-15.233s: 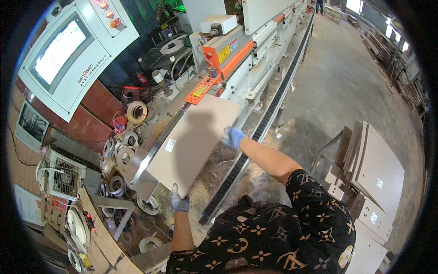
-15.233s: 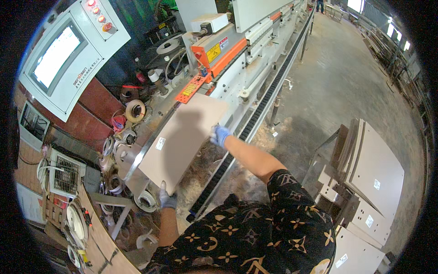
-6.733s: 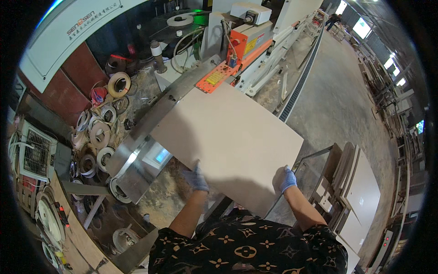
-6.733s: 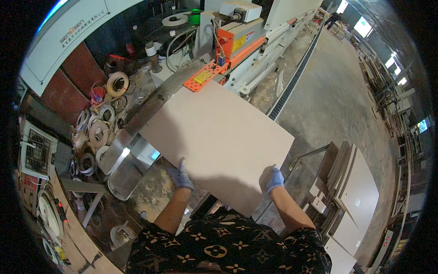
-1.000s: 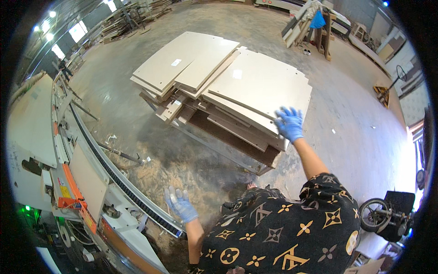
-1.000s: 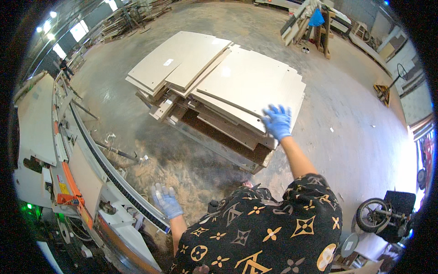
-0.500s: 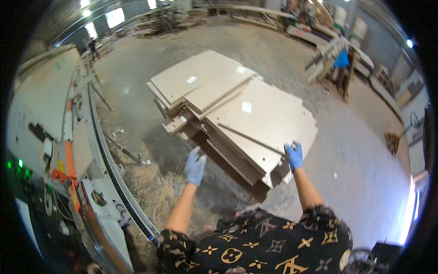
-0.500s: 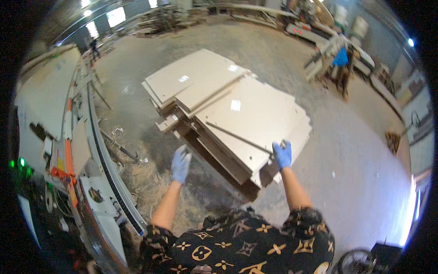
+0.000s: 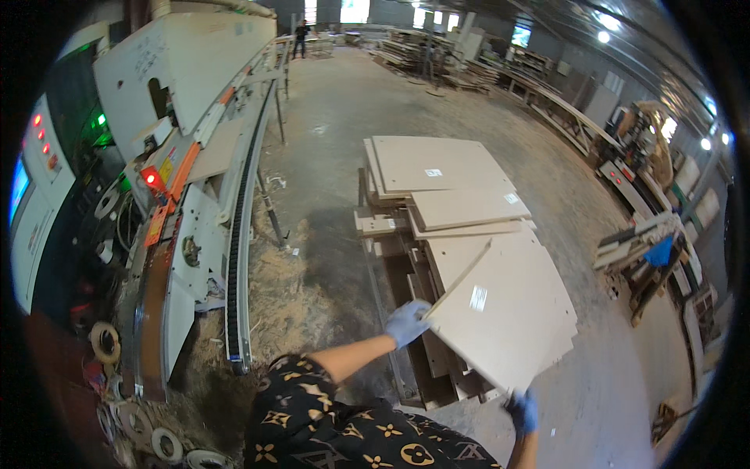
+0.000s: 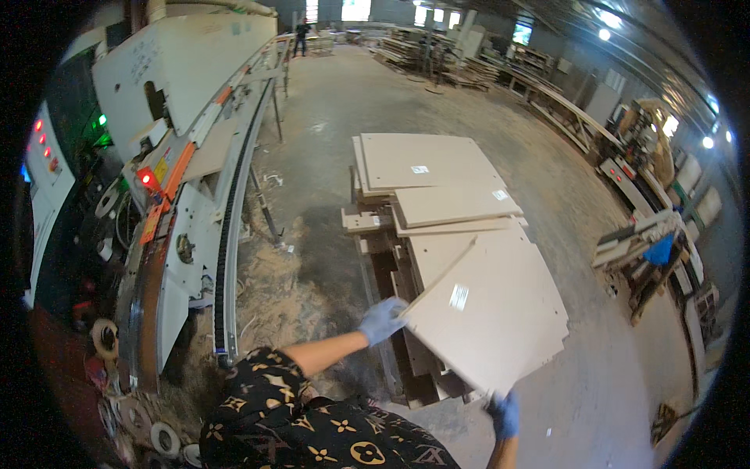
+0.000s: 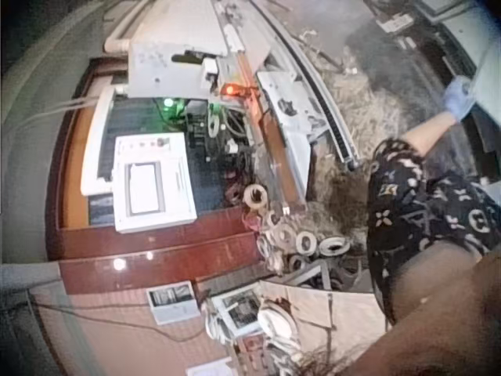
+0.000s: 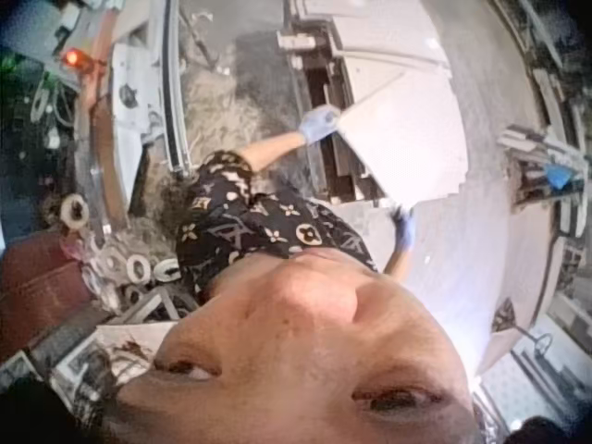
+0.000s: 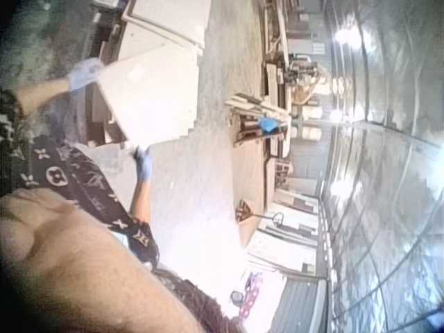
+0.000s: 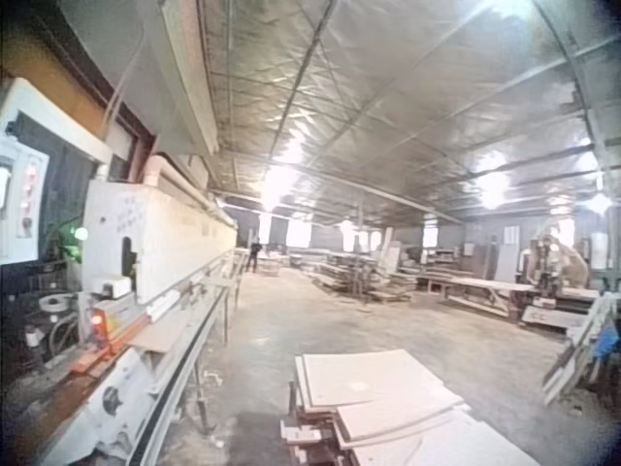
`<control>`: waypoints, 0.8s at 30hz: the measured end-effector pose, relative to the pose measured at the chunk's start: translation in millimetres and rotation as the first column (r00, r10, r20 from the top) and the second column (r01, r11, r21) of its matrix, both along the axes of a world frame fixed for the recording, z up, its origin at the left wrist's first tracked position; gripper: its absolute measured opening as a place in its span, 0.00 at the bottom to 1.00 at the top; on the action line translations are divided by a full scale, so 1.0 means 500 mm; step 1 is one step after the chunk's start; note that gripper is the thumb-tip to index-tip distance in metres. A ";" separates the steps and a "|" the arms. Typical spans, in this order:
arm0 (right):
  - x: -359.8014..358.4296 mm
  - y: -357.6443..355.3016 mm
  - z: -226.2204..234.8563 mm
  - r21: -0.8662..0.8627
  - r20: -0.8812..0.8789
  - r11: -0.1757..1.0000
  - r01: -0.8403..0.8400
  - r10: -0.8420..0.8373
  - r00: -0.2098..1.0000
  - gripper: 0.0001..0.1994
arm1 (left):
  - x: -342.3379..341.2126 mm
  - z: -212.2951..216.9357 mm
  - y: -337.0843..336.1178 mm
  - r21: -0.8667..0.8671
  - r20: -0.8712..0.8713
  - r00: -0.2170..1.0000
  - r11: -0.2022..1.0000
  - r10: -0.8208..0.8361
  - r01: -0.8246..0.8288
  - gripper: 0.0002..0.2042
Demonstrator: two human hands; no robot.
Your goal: The person repeatedly picks up flat wooden panels from a stack and feeds them one at a time into a woodworking machine. They then retrieve the processed panels from the output side and stack them nearby.
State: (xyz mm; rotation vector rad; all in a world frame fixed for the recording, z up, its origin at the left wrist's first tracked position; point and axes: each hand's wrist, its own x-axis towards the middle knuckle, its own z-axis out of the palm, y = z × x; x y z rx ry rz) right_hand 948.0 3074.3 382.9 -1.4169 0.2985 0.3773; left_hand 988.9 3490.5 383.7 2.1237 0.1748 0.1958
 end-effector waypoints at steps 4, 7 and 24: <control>-0.056 -0.013 -0.029 0.144 -0.029 0.985 -0.093 0.098 0.995 0.35 | -0.167 -0.014 0.035 -0.756 -0.423 0.865 0.631 -0.270 -0.172 0.23; -0.039 0.043 -0.042 0.053 0.055 0.997 -0.059 0.056 0.997 0.40 | -0.279 0.003 0.064 -0.756 -0.215 0.971 0.647 -0.099 -0.101 0.24; -0.135 1.194 0.039 0.541 0.061 0.379 -0.751 0.873 0.484 0.38 | -0.810 -0.037 0.568 -0.966 -0.203 0.515 -0.083 0.833 -0.246 0.24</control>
